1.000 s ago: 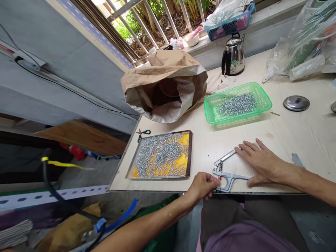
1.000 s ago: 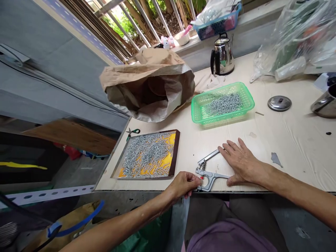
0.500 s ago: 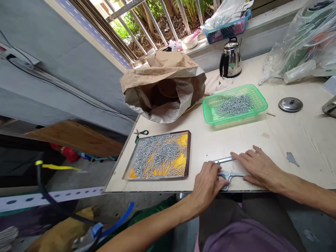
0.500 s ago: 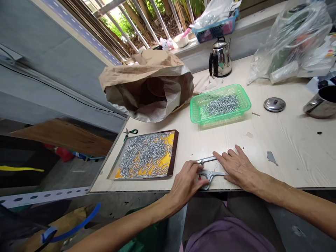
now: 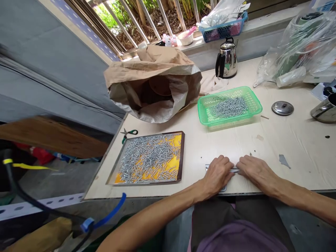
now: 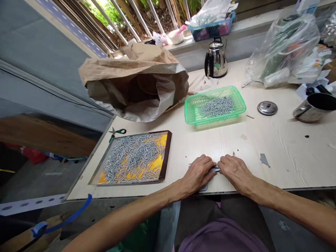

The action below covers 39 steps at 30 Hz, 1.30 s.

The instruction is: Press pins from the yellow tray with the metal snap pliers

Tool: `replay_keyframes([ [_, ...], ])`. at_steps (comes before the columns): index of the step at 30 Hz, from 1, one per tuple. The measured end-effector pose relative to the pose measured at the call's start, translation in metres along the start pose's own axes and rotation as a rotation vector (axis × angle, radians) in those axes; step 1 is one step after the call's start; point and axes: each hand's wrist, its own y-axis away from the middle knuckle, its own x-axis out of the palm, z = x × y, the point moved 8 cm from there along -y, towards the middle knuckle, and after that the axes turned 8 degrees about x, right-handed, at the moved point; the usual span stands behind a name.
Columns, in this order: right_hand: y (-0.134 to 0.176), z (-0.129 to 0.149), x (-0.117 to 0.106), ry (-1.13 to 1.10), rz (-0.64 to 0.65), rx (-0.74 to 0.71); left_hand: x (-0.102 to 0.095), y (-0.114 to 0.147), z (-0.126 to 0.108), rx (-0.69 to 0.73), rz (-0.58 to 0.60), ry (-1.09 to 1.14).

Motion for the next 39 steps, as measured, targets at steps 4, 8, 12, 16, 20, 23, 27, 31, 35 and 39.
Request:
replay_keyframes([
  [4, -0.005, 0.001, 0.001, 0.059, 0.027, 0.007, 0.0, -0.002, -0.001, -0.012, 0.014, -0.031],
  [8, -0.016, -0.019, 0.003, 0.04, 0.099, 0.031, -0.001, 0.004, -0.003, -0.097, -0.126, -0.138],
  [12, -0.024, -0.042, 0.012, -0.132, 0.183, -0.039, 0.018, 0.019, -0.027, -0.067, -0.329, -0.274],
  [16, -0.037, -0.053, 0.012, -0.113, 0.115, 0.01, 0.037, 0.021, -0.055, 0.01, -0.352, -0.194],
  [20, -0.06, -0.052, 0.0, 0.08, 0.063, 0.104, 0.032, 0.016, -0.058, -0.001, -0.354, -0.049],
  [23, -0.075, -0.035, -0.01, 0.131, 0.073, 0.095, 0.025, 0.016, -0.054, -0.002, -0.399, 0.002],
  [27, -0.077, 0.036, -0.007, -0.016, 0.074, -0.244, 0.029, 0.022, -0.059, 0.032, -0.455, 0.029],
  [31, -0.073, 0.083, 0.024, 0.04, -0.005, -0.433, 0.025, 0.05, -0.08, 0.254, -0.577, -0.046],
  [35, -0.073, 0.096, 0.044, 0.067, -0.218, -0.48, -0.03, 0.099, -0.042, 0.185, -0.781, -0.234],
  [39, -0.078, 0.097, 0.013, -0.05, -0.41, -0.487, -0.097, 0.129, 0.076, -0.496, -0.714, -0.335],
])
